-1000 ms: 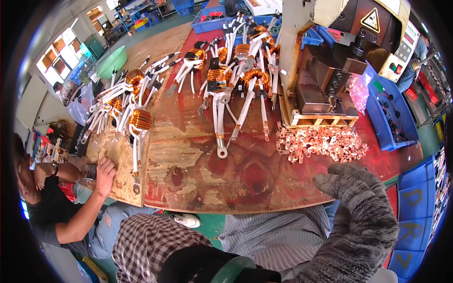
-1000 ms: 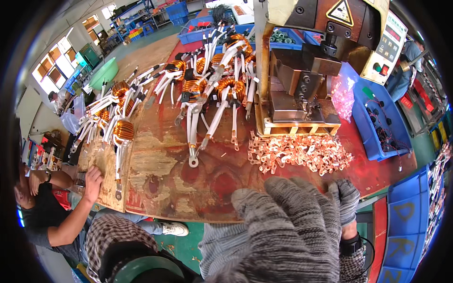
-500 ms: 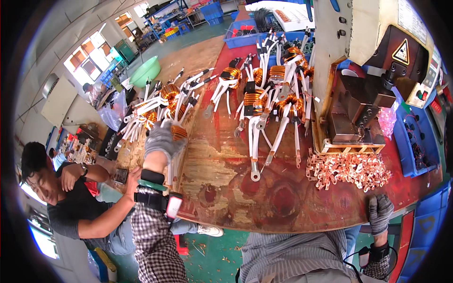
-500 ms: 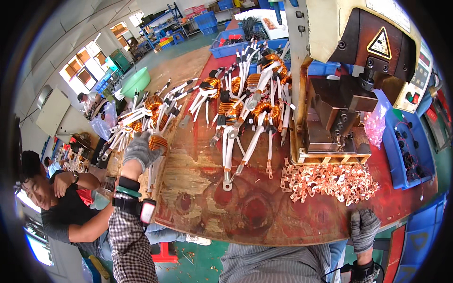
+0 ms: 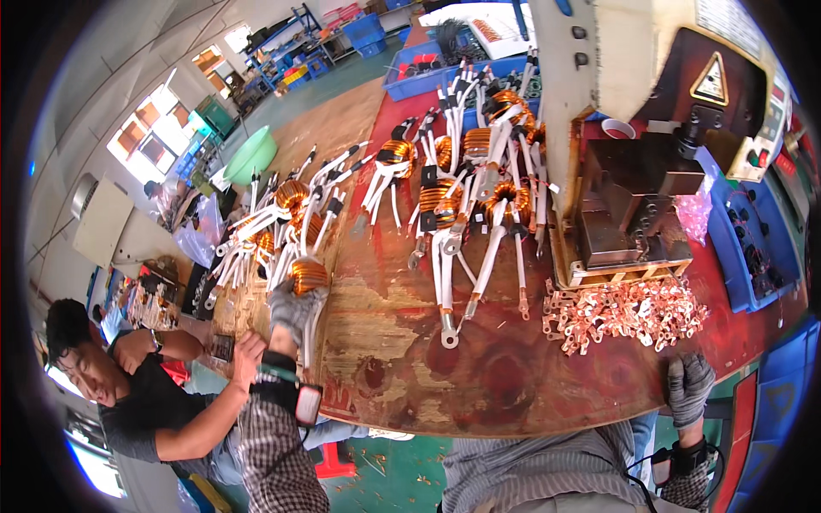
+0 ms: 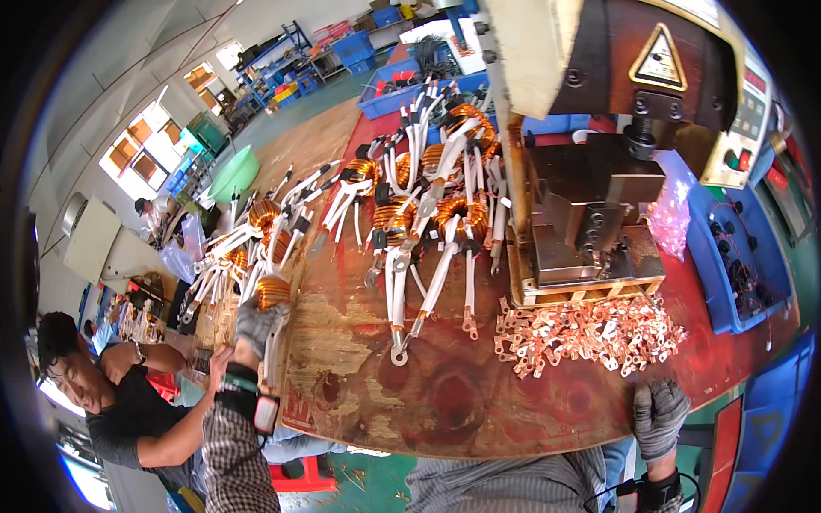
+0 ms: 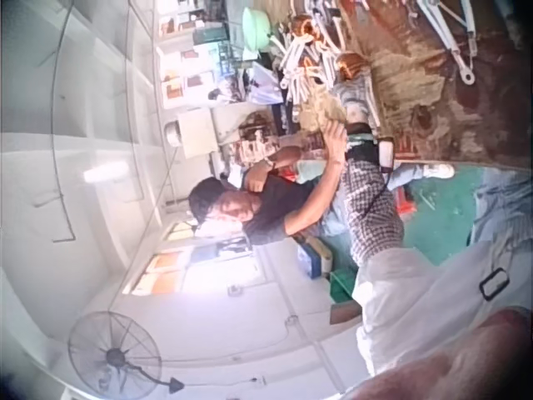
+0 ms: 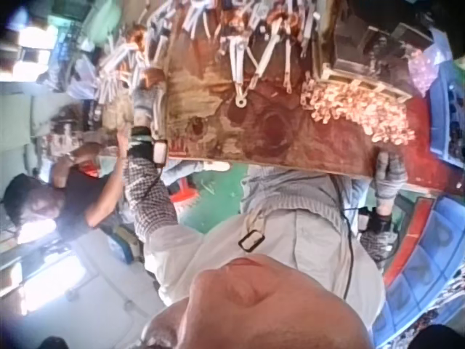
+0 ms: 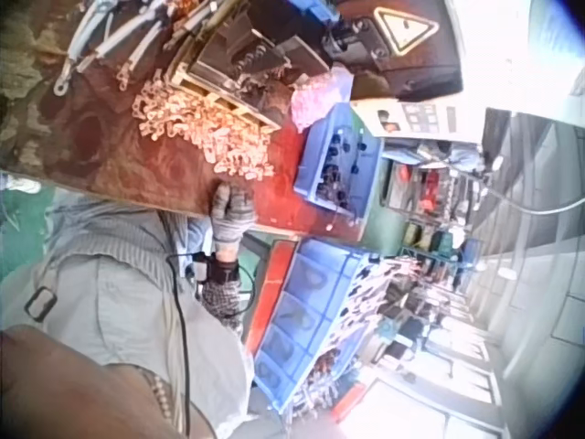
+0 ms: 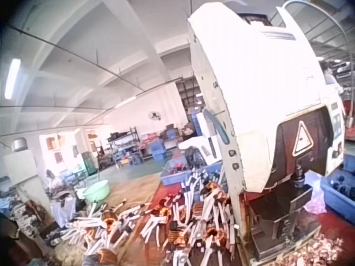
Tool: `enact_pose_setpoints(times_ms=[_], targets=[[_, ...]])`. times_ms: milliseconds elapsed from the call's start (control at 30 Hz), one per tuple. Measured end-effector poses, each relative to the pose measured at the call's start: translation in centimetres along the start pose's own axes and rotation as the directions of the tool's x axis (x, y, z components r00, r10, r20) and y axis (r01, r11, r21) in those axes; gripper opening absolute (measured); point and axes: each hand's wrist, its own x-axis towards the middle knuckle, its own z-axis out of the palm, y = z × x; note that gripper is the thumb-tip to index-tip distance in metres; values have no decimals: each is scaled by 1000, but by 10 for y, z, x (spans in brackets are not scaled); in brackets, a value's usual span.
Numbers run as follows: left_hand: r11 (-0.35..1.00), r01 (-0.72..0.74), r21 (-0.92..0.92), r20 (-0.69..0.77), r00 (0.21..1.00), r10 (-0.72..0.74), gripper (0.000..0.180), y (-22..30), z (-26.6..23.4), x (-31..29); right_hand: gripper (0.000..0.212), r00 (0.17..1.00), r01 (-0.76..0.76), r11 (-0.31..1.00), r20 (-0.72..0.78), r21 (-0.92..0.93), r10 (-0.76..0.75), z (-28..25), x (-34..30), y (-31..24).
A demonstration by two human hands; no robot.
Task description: Assembling toroidal inductor coils by crimping terminal connectors onto the wire leads using an industrial press.
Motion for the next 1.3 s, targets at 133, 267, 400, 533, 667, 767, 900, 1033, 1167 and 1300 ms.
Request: enact_pose_setpoints(times_ms=[133, 267, 400, 533, 667, 767, 900, 1033, 1167, 1300], targets=[[987, -141, -77, 227, 962, 155, 31, 6, 67, -117, 19, 989, -113, 969, 117, 218, 89, -17, 2, 6], [796, -496, 348, 95, 863, 496, 27, -8, 121, -192, 25, 954, -129, 899, 300, 419, -3, -30, 17, -8], [747, -605, 275, 108, 791, 602, 34, -30, 166, -246, 36, 806, 11, 720, 420, 694, -417, -49, 73, -96], [788, -603, 126, 166, 796, 583, 34, -77, 227, -252, 79, 653, -83, 608, 504, 790, -565, -24, 83, -158], [700, -672, 244, 204, 741, 640, 32, -108, 255, -260, 77, 664, -165, 349, 365, 923, -653, 7, 80, -195], [780, -610, 142, 225, 787, 575, 38, -120, 262, -263, 73, 751, -250, 57, 230, 967, -619, 31, 72, -200], [868, -435, 238, 495, 824, 277, 34, -109, 238, -253, 61, 697, -646, 35, 608, 763, -381, -3, 62, -174], [550, -554, 625, 515, 822, 244, 30, -64, 238, -247, 66, 932, -239, 350, 315, 906, -179, 24, 39, -135], [382, -809, 446, 403, 563, 722, 33, -37, 243, -220, 73, 922, -164, 482, 307, 861, -235, -4, 24, -128], [265, -872, 411, 495, 457, 739, 34, -20, 280, -212, 72, 912, -127, 621, 337, 773, -233, -17, 17, -122]])
